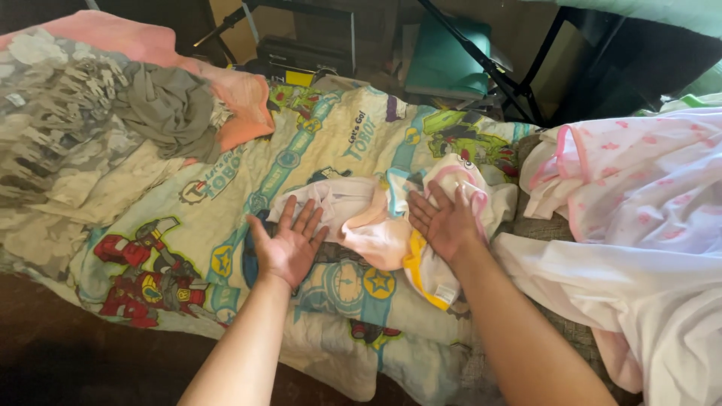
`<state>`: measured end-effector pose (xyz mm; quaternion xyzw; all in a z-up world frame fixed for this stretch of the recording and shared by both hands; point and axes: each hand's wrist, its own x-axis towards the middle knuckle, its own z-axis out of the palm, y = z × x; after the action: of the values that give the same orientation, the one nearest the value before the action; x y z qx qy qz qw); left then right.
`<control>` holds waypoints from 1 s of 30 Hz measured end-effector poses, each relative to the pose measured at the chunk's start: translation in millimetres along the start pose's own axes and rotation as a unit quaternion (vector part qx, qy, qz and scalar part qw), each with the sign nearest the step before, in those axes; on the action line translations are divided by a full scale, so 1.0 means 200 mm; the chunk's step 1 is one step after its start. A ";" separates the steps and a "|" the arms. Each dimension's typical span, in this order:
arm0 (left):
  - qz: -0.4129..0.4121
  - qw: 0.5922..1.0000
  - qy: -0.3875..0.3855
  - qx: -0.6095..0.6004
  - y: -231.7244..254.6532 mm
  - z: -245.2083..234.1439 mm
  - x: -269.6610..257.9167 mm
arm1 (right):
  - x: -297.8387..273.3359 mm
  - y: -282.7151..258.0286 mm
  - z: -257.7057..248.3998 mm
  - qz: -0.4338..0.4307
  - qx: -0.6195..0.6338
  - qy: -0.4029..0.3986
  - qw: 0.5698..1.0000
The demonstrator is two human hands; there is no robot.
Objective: The person folds several small pieces of clothing on a bed and places them into an open suitcase. They also handle a multi-clip hanger with small garments, removing items from the hanger before folding them.
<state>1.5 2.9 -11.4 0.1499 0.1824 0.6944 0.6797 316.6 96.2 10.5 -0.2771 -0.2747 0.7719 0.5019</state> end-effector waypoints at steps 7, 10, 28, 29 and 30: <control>0.062 0.951 0.005 0.303 -0.15 -0.03 0.11 | 0.10 0.03 -0.03 -0.114 -0.246 0.053 0.961; 0.130 0.813 -0.052 0.566 -0.21 0.16 0.00 | -0.03 -0.10 0.13 -0.237 -0.448 0.072 0.859; 0.025 0.491 0.034 0.870 -0.13 0.31 -0.10 | -0.04 -0.03 0.09 -0.239 -0.561 0.113 0.784; 0.063 0.534 -0.008 0.843 -0.17 0.25 -0.06 | -0.04 0.02 0.13 -0.269 -0.509 0.062 0.815; 0.065 0.535 -0.010 0.843 -0.18 0.31 -0.09 | -0.06 0.07 0.18 -0.271 -0.509 0.063 0.814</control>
<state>61.8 -12.2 27.9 0.6714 0.6663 0.2599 0.1939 287.4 76.1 27.2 -0.4556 -0.6603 0.3355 0.4939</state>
